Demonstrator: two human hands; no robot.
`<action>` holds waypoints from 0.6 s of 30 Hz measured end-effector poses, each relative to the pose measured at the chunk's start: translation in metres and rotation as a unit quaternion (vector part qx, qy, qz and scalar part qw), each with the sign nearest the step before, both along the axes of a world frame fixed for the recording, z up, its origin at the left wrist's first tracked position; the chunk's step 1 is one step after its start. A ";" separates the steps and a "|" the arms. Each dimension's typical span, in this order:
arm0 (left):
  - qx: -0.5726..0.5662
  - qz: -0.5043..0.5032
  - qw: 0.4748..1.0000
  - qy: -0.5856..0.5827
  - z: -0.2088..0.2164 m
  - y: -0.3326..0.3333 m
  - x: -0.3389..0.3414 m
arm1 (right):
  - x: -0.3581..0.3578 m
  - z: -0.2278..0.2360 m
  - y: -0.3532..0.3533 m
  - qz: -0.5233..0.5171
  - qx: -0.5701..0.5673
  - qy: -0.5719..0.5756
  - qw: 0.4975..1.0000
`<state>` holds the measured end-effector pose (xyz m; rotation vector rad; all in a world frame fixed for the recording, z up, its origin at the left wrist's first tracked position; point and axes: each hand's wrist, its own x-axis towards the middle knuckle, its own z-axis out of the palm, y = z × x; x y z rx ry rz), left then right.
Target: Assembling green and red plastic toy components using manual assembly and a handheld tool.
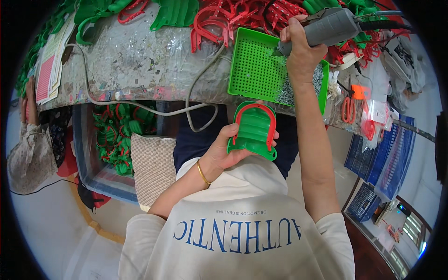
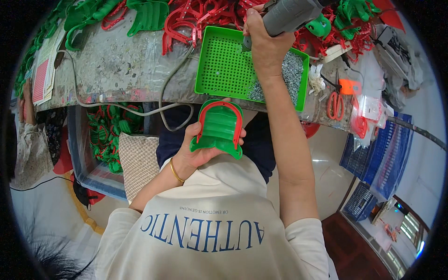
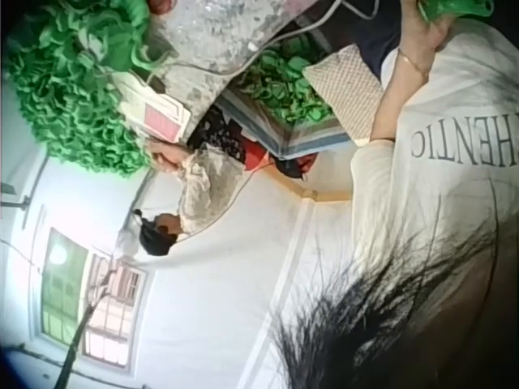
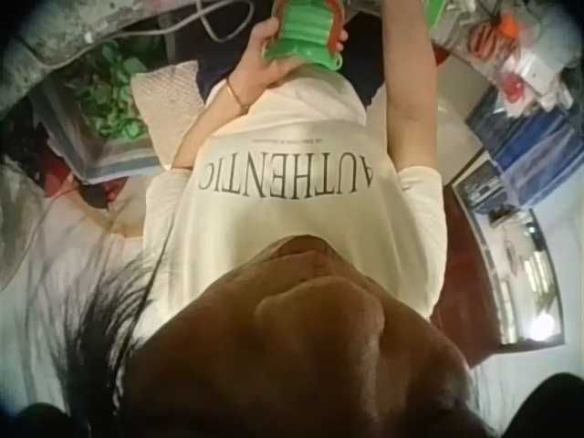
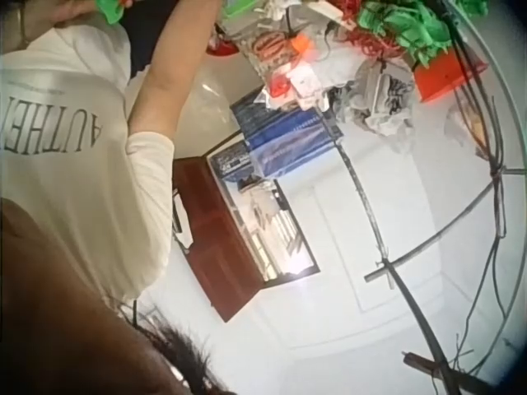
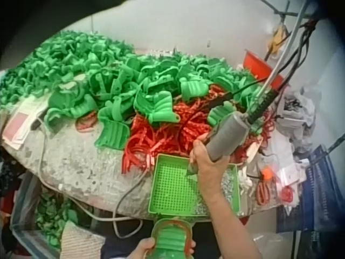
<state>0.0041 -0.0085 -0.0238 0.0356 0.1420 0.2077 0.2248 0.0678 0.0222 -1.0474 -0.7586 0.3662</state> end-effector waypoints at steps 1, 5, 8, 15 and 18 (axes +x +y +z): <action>-0.001 0.001 1.000 0.001 0.000 0.000 0.000 | 0.000 -0.001 0.000 0.001 0.002 -0.003 1.000; -0.002 0.011 1.000 -0.016 -0.003 -0.002 0.001 | -0.003 0.003 0.001 0.000 0.007 0.009 1.000; 0.004 0.022 0.999 -0.032 0.003 0.000 0.003 | -0.003 0.016 -0.004 -0.029 -0.019 -0.024 0.999; 0.019 0.075 0.997 -0.009 0.032 0.024 0.018 | -0.024 0.096 -0.034 0.104 0.079 0.021 0.991; 0.049 0.082 0.995 -0.009 0.036 0.035 0.021 | -0.046 0.111 -0.044 0.124 0.060 0.034 0.990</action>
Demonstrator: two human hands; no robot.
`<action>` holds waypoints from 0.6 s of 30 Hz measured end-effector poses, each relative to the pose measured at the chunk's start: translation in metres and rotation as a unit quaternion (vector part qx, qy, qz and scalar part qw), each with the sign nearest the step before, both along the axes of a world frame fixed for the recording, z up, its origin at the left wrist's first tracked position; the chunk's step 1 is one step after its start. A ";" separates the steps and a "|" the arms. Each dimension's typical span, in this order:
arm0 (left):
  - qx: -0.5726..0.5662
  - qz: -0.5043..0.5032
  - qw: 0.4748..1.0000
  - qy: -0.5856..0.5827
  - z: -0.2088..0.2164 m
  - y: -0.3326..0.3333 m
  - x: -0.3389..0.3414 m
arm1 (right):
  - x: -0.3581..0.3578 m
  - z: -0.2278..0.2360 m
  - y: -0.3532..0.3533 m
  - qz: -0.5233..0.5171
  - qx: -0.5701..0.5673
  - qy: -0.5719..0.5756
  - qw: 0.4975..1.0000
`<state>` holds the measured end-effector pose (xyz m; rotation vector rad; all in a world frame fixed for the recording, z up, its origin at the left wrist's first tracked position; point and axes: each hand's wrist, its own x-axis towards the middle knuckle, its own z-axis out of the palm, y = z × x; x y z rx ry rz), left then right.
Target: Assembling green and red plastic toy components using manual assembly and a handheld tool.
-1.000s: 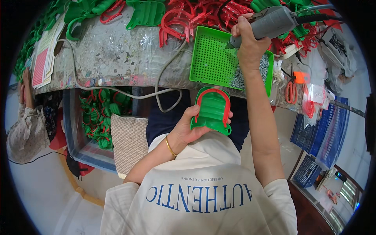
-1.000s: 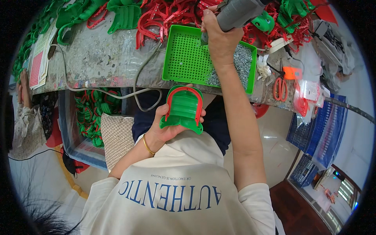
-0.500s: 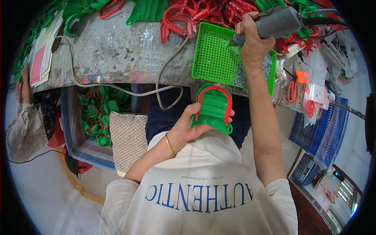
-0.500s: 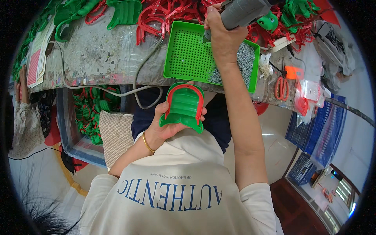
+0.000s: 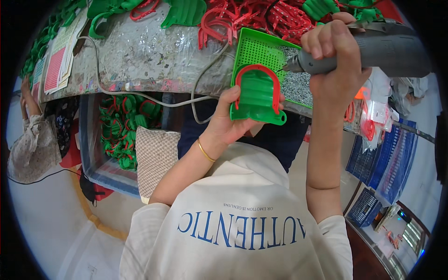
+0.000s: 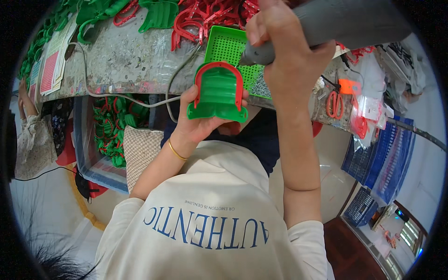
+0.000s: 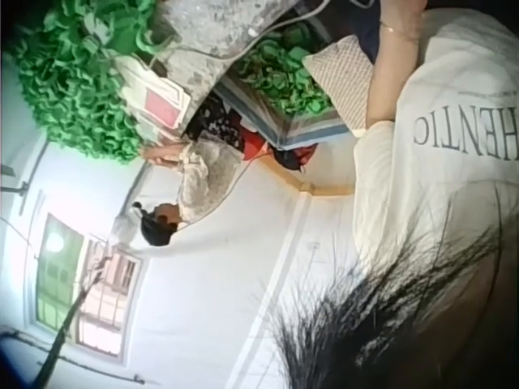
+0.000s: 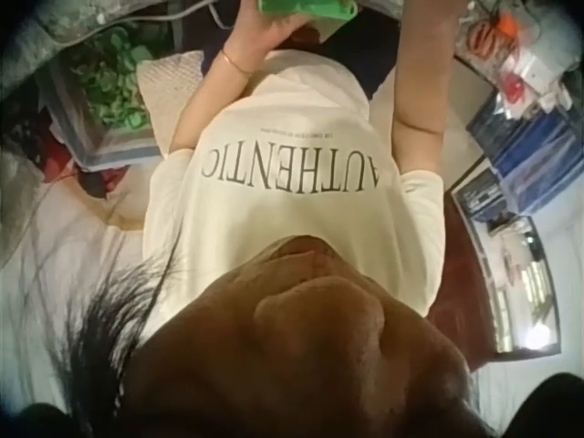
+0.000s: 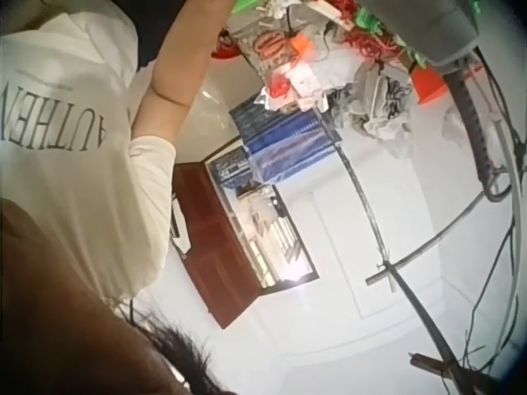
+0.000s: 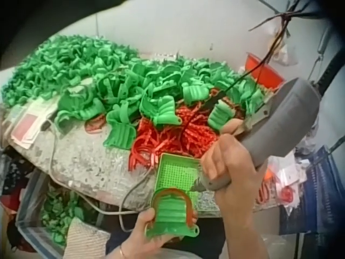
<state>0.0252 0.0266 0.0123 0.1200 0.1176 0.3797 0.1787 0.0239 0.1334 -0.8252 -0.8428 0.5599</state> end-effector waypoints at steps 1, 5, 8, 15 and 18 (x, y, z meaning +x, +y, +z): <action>0.011 0.004 1.000 0.005 0.000 0.002 0.002 | -0.002 0.001 0.000 -0.002 0.001 -0.001 1.000; 0.021 0.004 1.000 -0.001 0.000 0.003 0.006 | 0.000 -0.009 0.003 -0.015 -0.006 -0.011 1.000; 0.023 0.002 1.000 0.005 -0.001 0.001 0.007 | 0.000 -0.014 0.007 -0.022 -0.002 -0.007 1.000; -0.008 -0.005 1.000 0.003 -0.004 -0.001 0.009 | -0.017 -0.013 0.012 -0.086 -0.041 0.039 0.995; -0.030 -0.006 1.000 -0.001 -0.005 -0.001 0.008 | -0.017 -0.016 0.013 -0.085 -0.049 0.036 0.994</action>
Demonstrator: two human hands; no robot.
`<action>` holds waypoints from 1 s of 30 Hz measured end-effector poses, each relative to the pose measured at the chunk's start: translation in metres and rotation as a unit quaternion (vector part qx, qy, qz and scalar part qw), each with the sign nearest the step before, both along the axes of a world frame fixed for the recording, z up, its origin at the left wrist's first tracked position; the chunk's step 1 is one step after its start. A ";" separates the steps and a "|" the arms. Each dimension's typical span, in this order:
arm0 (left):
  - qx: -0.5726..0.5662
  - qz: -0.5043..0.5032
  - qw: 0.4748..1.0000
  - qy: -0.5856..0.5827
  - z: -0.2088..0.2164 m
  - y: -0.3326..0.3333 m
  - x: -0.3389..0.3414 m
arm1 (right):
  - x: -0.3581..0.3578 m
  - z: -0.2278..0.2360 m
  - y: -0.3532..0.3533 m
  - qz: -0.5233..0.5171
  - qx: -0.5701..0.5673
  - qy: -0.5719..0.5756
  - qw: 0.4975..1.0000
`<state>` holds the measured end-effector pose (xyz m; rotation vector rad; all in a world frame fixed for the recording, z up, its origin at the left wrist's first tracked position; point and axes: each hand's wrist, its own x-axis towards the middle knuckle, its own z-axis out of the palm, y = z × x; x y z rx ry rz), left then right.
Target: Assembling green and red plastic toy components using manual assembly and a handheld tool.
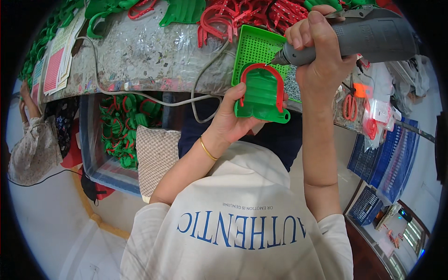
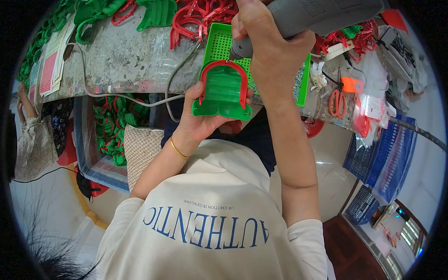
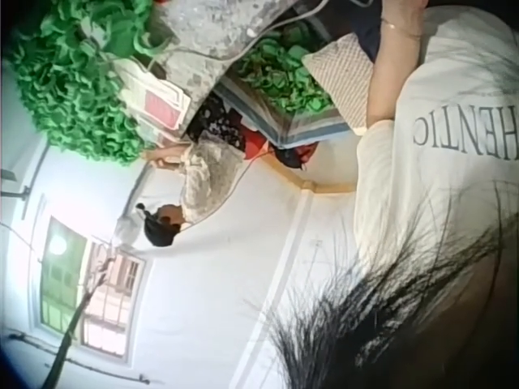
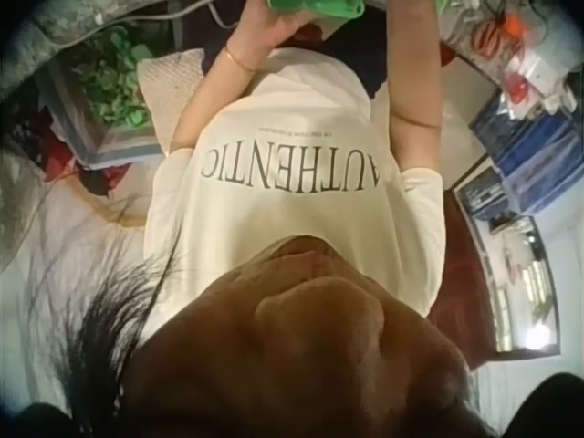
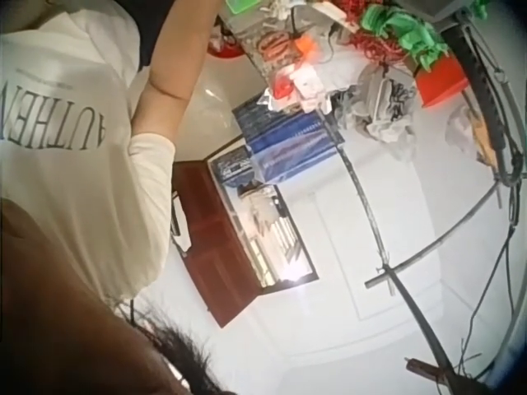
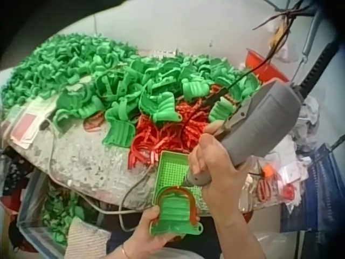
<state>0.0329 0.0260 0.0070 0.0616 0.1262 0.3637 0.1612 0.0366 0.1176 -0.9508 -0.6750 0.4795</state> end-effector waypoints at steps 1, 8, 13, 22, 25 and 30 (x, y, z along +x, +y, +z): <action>-0.008 0.000 1.000 -0.003 -0.001 0.000 0.000 | 0.000 -0.001 0.000 0.001 -0.001 0.001 1.000; -0.013 0.003 1.000 -0.010 0.002 0.001 -0.001 | -0.002 -0.007 0.000 -0.001 -0.019 -0.024 1.000; 0.040 -0.012 0.999 0.008 0.001 0.002 -0.007 | -0.002 -0.003 -0.003 0.021 -0.019 -0.016 0.999; 0.000 -0.016 1.000 -0.007 0.007 0.007 -0.004 | 0.023 -0.008 0.000 0.140 0.053 -0.098 0.984; 0.015 -0.032 0.999 -0.039 -0.001 0.012 -0.004 | 0.023 0.006 0.004 0.182 0.098 -0.020 0.978; -0.032 -0.035 0.998 -0.041 -0.005 0.012 -0.005 | 0.038 0.003 0.006 0.062 0.042 -0.039 0.996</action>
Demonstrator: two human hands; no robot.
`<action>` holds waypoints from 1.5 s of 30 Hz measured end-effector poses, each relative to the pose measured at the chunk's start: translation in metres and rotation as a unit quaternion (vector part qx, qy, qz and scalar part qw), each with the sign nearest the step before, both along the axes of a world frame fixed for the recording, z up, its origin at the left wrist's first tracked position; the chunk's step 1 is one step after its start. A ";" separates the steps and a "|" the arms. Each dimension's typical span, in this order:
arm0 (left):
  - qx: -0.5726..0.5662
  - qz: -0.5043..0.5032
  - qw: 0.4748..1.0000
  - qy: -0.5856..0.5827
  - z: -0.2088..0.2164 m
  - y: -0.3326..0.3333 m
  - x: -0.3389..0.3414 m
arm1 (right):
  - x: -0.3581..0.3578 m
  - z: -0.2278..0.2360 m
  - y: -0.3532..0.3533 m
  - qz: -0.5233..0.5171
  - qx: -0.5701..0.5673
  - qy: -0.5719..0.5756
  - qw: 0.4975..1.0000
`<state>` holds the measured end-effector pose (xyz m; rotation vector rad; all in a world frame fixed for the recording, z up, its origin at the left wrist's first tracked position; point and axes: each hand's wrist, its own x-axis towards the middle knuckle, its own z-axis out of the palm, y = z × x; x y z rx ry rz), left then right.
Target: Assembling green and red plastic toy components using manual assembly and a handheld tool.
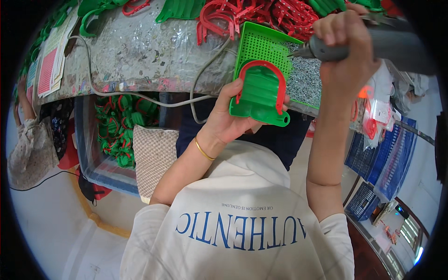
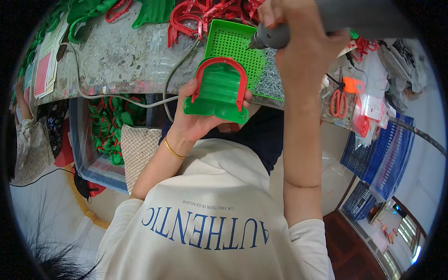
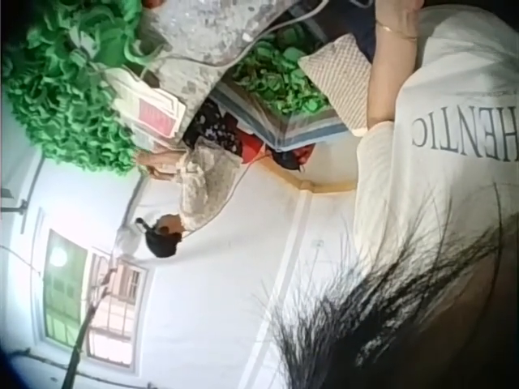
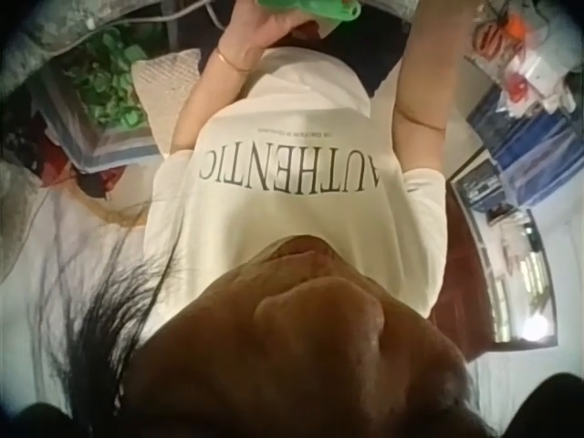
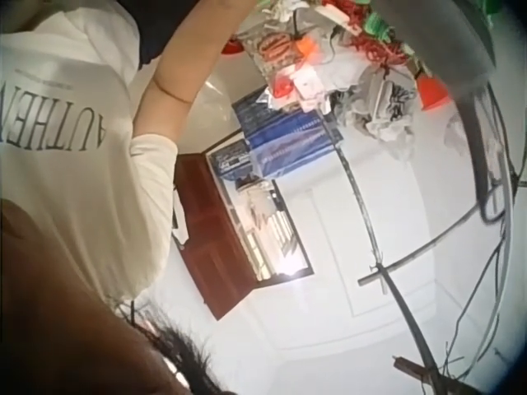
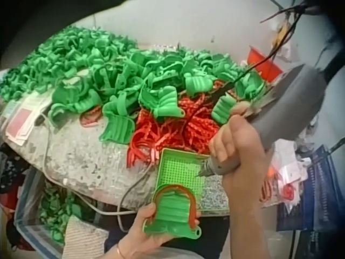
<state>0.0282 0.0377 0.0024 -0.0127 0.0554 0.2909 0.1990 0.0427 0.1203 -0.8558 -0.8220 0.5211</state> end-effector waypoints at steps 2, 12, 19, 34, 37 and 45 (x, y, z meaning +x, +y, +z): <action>-0.008 0.000 1.000 -0.006 -0.003 0.001 0.001 | 0.009 -0.020 0.003 -0.002 0.001 -0.014 1.000; -0.032 -0.004 0.999 -0.002 -0.009 0.000 -0.002 | 0.016 -0.080 0.027 -0.092 -0.067 -0.042 0.993; -0.016 -0.001 1.000 0.007 -0.010 0.001 0.000 | 0.016 -0.088 0.029 -0.113 -0.099 -0.035 0.988; -0.006 0.021 1.000 0.022 -0.008 -0.002 0.002 | 0.005 -0.067 0.027 -0.009 0.052 0.116 0.992; -0.020 0.028 0.999 0.018 -0.007 -0.004 0.004 | 0.006 -0.047 0.017 -0.108 -0.040 -0.028 0.993; 0.015 0.038 0.999 0.025 -0.007 -0.004 0.003 | -0.026 0.000 -0.045 0.046 -0.067 -0.018 0.996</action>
